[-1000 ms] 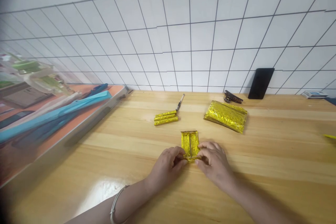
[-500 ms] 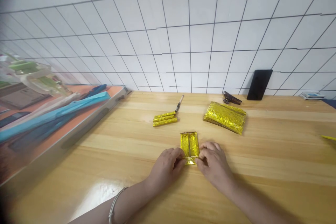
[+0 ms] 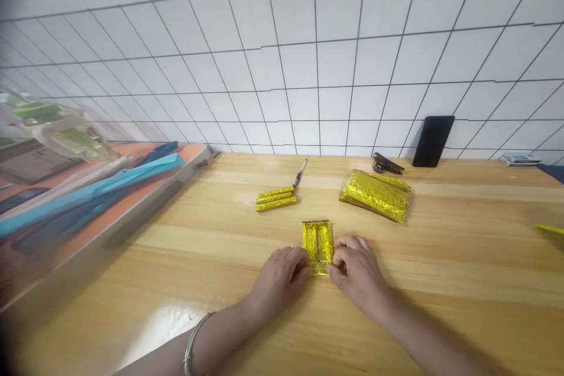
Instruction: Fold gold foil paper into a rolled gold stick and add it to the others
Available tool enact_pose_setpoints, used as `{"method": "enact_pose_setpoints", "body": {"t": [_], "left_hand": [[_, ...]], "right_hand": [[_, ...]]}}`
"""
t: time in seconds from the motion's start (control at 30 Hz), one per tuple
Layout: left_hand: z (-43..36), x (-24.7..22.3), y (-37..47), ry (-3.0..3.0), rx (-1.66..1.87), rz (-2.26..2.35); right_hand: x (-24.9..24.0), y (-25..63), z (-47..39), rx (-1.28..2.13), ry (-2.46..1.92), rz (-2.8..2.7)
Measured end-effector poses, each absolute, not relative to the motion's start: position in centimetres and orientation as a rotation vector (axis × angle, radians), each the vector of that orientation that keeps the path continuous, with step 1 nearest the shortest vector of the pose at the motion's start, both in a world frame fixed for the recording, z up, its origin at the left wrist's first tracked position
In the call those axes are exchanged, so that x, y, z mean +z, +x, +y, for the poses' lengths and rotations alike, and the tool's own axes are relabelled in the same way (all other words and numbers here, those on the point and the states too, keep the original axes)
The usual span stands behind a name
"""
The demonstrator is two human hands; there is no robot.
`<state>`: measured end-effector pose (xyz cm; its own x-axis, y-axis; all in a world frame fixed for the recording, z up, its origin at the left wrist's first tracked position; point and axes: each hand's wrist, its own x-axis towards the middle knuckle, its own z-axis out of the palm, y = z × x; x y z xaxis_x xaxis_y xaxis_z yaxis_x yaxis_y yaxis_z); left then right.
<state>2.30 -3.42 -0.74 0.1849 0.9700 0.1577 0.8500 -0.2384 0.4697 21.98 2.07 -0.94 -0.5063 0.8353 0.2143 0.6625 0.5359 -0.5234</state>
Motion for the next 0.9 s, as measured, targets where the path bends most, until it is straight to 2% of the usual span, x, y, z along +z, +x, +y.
{"method": "enact_pose_setpoints", "body": {"t": [0.27, 0.5, 0.9], "left_hand": [[-3.5, -0.2, 2.3, 2.335, 0.554, 1.728], [-3.7, 1.0, 2.3, 2.777, 0.349, 1.200], [-6.2, 2.0, 2.7, 2.840, 0.145, 1.264]], "right_hand": [[-1.4, 22.2, 1.9, 0.480, -1.223, -2.316], [-1.7, 22.4, 2.0, 0.464, -1.227, -2.305], [-1.4, 22.6, 1.9, 0.537, -1.158, -2.277]]}}
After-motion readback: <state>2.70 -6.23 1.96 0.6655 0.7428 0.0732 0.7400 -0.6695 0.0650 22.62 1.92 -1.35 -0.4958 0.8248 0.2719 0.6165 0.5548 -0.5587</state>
